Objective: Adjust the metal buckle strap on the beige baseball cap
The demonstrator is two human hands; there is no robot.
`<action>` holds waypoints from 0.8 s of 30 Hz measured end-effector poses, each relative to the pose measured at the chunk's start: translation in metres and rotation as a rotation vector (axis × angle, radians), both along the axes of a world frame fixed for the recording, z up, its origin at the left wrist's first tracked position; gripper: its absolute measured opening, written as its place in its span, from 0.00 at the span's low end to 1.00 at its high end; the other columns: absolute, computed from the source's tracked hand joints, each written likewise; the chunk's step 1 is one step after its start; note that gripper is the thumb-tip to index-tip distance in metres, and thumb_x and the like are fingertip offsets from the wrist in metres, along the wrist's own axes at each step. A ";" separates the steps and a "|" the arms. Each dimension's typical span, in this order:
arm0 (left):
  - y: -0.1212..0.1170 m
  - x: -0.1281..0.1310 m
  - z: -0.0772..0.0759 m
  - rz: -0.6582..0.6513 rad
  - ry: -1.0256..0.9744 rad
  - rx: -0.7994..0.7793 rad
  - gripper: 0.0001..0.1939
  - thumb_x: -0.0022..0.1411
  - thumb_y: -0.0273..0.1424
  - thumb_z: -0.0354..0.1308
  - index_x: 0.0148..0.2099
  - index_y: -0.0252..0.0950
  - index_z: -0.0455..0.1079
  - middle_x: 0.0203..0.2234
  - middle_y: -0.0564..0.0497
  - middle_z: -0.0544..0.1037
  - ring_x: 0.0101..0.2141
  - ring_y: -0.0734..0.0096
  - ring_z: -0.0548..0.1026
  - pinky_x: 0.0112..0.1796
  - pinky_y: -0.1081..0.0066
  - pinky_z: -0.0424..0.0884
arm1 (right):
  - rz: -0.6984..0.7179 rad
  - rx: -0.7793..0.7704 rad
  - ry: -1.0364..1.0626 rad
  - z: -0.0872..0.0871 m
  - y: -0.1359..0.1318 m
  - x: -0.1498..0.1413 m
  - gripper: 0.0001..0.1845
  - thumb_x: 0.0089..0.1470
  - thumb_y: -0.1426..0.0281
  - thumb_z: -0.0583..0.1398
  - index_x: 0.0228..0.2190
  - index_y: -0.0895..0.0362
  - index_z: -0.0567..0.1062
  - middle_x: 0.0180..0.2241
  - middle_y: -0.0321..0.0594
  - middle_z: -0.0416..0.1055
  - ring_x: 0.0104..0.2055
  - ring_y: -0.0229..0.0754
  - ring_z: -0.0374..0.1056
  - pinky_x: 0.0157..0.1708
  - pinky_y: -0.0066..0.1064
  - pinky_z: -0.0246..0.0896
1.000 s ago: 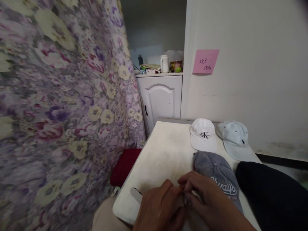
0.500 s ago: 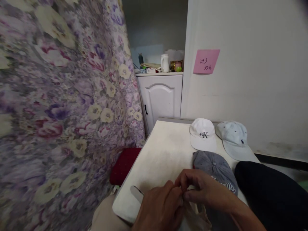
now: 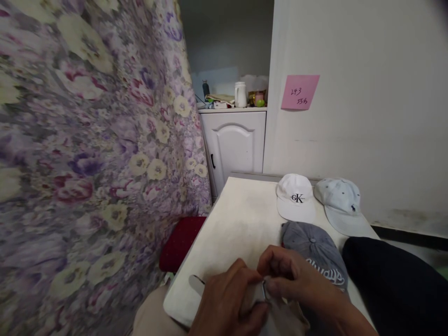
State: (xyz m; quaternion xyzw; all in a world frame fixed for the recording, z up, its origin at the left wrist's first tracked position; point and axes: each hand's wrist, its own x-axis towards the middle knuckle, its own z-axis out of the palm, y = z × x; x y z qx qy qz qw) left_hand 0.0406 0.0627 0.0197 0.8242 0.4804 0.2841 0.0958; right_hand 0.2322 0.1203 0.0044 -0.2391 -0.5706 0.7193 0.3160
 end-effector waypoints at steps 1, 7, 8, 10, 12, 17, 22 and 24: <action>0.000 0.000 -0.001 -0.001 0.004 0.005 0.13 0.54 0.24 0.64 0.42 0.39 0.69 0.31 0.51 0.80 0.31 0.63 0.81 0.29 0.67 0.73 | -0.017 0.000 -0.023 0.001 -0.001 -0.001 0.13 0.47 0.67 0.69 0.33 0.56 0.71 0.27 0.30 0.68 0.25 0.33 0.60 0.26 0.28 0.51; 0.000 -0.001 -0.004 -0.002 0.011 -0.001 0.19 0.51 0.22 0.65 0.45 0.40 0.69 0.34 0.52 0.81 0.33 0.61 0.82 0.31 0.66 0.74 | -0.149 0.080 -0.093 0.002 -0.010 -0.006 0.11 0.46 0.76 0.63 0.33 0.55 0.70 0.29 0.31 0.69 0.32 0.37 0.63 0.30 0.30 0.54; 0.000 -0.002 -0.003 0.018 -0.001 -0.020 0.21 0.51 0.21 0.65 0.46 0.41 0.69 0.34 0.53 0.81 0.34 0.62 0.82 0.31 0.66 0.74 | -0.141 0.070 -0.089 0.002 -0.011 -0.006 0.13 0.45 0.76 0.64 0.36 0.54 0.71 0.31 0.32 0.71 0.33 0.38 0.65 0.32 0.31 0.55; 0.000 -0.004 -0.001 0.041 -0.021 -0.065 0.20 0.52 0.21 0.65 0.46 0.42 0.69 0.34 0.55 0.81 0.33 0.64 0.82 0.32 0.67 0.74 | -0.104 0.061 -0.080 0.001 -0.012 -0.004 0.18 0.45 0.74 0.65 0.41 0.54 0.73 0.34 0.33 0.72 0.36 0.40 0.66 0.35 0.32 0.57; 0.000 -0.006 0.001 0.043 -0.053 -0.080 0.20 0.52 0.22 0.65 0.47 0.43 0.69 0.35 0.55 0.81 0.34 0.65 0.82 0.33 0.68 0.74 | -0.084 0.076 -0.071 0.000 -0.013 -0.003 0.19 0.44 0.74 0.66 0.41 0.54 0.74 0.36 0.35 0.73 0.38 0.41 0.67 0.37 0.34 0.57; -0.004 -0.009 0.003 0.041 -0.123 -0.202 0.22 0.53 0.23 0.64 0.50 0.46 0.69 0.36 0.58 0.81 0.35 0.68 0.80 0.36 0.70 0.73 | -0.148 0.115 -0.071 -0.004 -0.017 -0.010 0.16 0.40 0.79 0.60 0.35 0.55 0.72 0.30 0.31 0.70 0.33 0.38 0.64 0.33 0.31 0.55; -0.009 -0.014 0.001 0.093 -0.198 -0.324 0.17 0.59 0.26 0.59 0.50 0.46 0.70 0.34 0.57 0.79 0.35 0.68 0.78 0.37 0.70 0.71 | -0.314 0.273 -0.254 0.002 -0.028 -0.021 0.17 0.40 0.83 0.56 0.32 0.53 0.69 0.29 0.30 0.67 0.33 0.39 0.64 0.34 0.32 0.55; -0.012 -0.016 0.003 0.119 -0.263 -0.333 0.12 0.62 0.31 0.58 0.49 0.44 0.70 0.31 0.56 0.76 0.33 0.68 0.75 0.36 0.71 0.69 | -0.294 0.225 -0.240 0.005 -0.031 -0.019 0.17 0.41 0.81 0.58 0.35 0.53 0.70 0.30 0.30 0.68 0.34 0.40 0.65 0.35 0.33 0.57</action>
